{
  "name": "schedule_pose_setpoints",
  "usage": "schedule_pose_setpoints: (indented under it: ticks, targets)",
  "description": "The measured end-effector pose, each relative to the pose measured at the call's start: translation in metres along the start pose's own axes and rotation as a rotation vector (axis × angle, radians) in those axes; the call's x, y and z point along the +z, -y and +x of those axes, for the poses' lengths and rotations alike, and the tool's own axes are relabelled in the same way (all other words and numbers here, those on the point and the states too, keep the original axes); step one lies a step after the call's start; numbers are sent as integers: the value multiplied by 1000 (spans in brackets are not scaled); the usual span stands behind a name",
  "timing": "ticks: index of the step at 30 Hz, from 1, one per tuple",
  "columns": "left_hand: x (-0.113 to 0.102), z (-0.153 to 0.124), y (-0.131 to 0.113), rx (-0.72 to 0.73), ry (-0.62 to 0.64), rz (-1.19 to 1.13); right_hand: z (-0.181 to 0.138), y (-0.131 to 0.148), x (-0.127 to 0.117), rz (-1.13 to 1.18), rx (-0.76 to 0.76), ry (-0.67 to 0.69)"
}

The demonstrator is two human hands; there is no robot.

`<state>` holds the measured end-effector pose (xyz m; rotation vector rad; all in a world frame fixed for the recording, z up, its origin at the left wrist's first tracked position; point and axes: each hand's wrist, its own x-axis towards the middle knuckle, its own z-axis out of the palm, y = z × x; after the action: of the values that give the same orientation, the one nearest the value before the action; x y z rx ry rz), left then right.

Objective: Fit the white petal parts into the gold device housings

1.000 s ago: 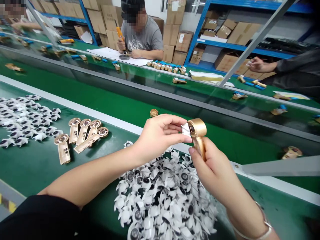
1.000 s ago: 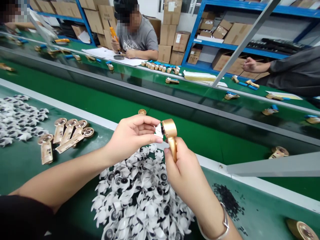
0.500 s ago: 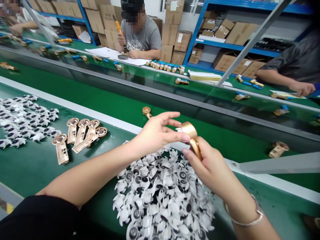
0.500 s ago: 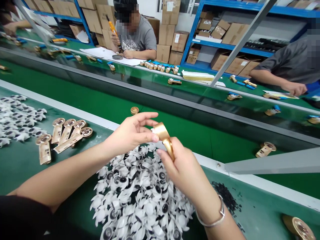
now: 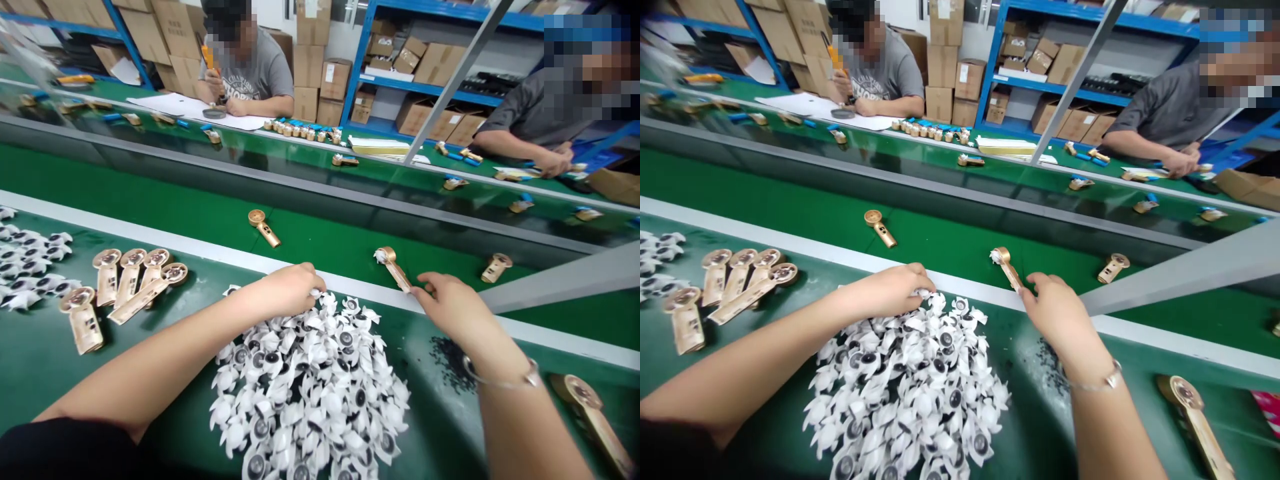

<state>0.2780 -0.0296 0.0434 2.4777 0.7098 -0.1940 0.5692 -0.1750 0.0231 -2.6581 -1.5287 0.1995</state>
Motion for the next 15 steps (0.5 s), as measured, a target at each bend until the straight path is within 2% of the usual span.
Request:
schedule_pose_setpoints:
  ticks: [2,4,9,12,15]
  targets:
    - [0,1,2,-32,-11,10,-28,-14,3,39,-62,0]
    - [0,4,4,-81,-39,19,-57,-29,15,78,-153,-8]
    - [6,10,8,-177,-119,17,-108,-55,59,77,-512,-233]
    - [7,9,6,-193,-165,5,-119,-51,68,-34,-545,-288]
    - [3,7,3,-189,-215,-43,-115,-41,63,-122,-516,-276]
